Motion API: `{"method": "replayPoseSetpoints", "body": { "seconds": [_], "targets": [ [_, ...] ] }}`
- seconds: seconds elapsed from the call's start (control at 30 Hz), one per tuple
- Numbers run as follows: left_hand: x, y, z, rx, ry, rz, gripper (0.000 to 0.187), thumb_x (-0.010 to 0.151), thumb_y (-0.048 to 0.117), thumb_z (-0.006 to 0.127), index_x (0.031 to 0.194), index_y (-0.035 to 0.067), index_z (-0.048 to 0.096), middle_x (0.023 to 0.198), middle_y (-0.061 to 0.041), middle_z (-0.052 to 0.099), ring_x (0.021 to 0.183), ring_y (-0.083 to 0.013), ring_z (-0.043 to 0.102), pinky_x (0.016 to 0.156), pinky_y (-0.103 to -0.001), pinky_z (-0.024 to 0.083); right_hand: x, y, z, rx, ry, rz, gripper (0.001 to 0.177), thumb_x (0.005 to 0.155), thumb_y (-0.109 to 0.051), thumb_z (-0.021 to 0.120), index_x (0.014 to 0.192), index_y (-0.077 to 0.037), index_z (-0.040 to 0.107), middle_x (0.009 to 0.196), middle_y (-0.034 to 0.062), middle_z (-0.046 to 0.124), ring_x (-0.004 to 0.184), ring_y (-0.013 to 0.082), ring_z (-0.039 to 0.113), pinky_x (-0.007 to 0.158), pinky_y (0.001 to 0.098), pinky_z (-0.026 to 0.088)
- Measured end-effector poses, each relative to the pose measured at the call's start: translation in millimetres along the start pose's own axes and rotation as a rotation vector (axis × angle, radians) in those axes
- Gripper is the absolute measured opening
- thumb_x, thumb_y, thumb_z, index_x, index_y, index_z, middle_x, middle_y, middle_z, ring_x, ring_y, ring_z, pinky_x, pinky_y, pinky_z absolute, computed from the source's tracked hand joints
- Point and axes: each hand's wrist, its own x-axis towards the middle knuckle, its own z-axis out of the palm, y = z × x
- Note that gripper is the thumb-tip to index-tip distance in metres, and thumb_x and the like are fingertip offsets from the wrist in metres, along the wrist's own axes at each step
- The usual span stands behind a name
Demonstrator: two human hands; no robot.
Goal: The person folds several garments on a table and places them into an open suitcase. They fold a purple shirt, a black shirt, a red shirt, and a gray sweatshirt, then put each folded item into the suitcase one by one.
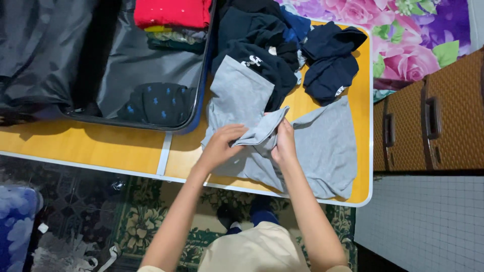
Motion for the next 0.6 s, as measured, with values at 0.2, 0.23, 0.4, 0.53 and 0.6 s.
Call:
{"method": "replayPoseSetpoints", "body": {
  "seconds": [0.2,0.23,0.4,0.53,0.6],
  "targets": [
    [9.2,17.1,-52.8,-0.317,-0.209,-0.465,0.034,0.095,0.033,0.069,0.124,0.016,0.074,0.122,-0.003,0.078,0.107,-0.0228,0.071,0.095,-0.036,0.054,-6.3,21.8,1.9,0.001,0.053,0.052,0.026,0.107,-0.024,0.052,0.120,-0.004,0.064,0.109,0.0055,0.072,0.098,0.0162,0.070,0.089,0.0337,0.057],
    [12.8,23.1,-59.6,-0.316,-0.207,-0.464,0.034,0.095,0.033,0.069,0.124,0.016,0.074,0.122,-0.003,0.078,0.107,-0.0228,0.071,0.095,-0.036,0.054,-8.2,21.2,3.8,0.000,0.051,0.052,0.026,0.107,-0.024,0.052,0.120,-0.004,0.064,0.109,0.0055,0.072,0.098,0.0162,0.070,0.089,0.0337,0.057],
    [53.6,43.6,-90.2,0.644,0.255,0.083,0.026,0.093,0.029,0.070,0.115,0.018,0.078,0.097,-0.013,0.073,0.083,-0.0302,0.066,0.070,-0.040,0.051,7.6,20.0,3.7,-0.073,0.003,0.050,0.026,0.104,-0.020,0.058,0.120,-0.001,0.065,0.116,0.0100,0.073,0.102,0.0176,0.070,0.092,0.0331,0.056],
    [105.5,10.9,-90.6,0.714,0.255,-0.009,0.017,0.095,0.031,0.072,0.103,0.017,0.077,0.079,-0.012,0.070,0.074,-0.0324,0.067,0.063,-0.044,0.050,42.7,16.1,-5.0,-0.220,-0.030,0.004,0.022,0.100,-0.019,0.062,0.115,-0.004,0.068,0.110,0.0046,0.074,0.097,0.0105,0.069,0.087,0.0270,0.055],
    [133.9,-11.8,-83.0,0.652,0.243,-0.091,0.016,0.094,0.032,0.073,0.092,0.016,0.074,0.074,-0.012,0.071,0.070,-0.0349,0.069,0.060,-0.047,0.051,80.6,35.3,-38.0,-0.574,0.022,-0.118,0.030,0.110,-0.020,0.075,0.096,0.000,0.058,0.084,0.0025,0.050,0.073,0.0131,0.043,0.063,0.0324,0.036]
  ]
}}
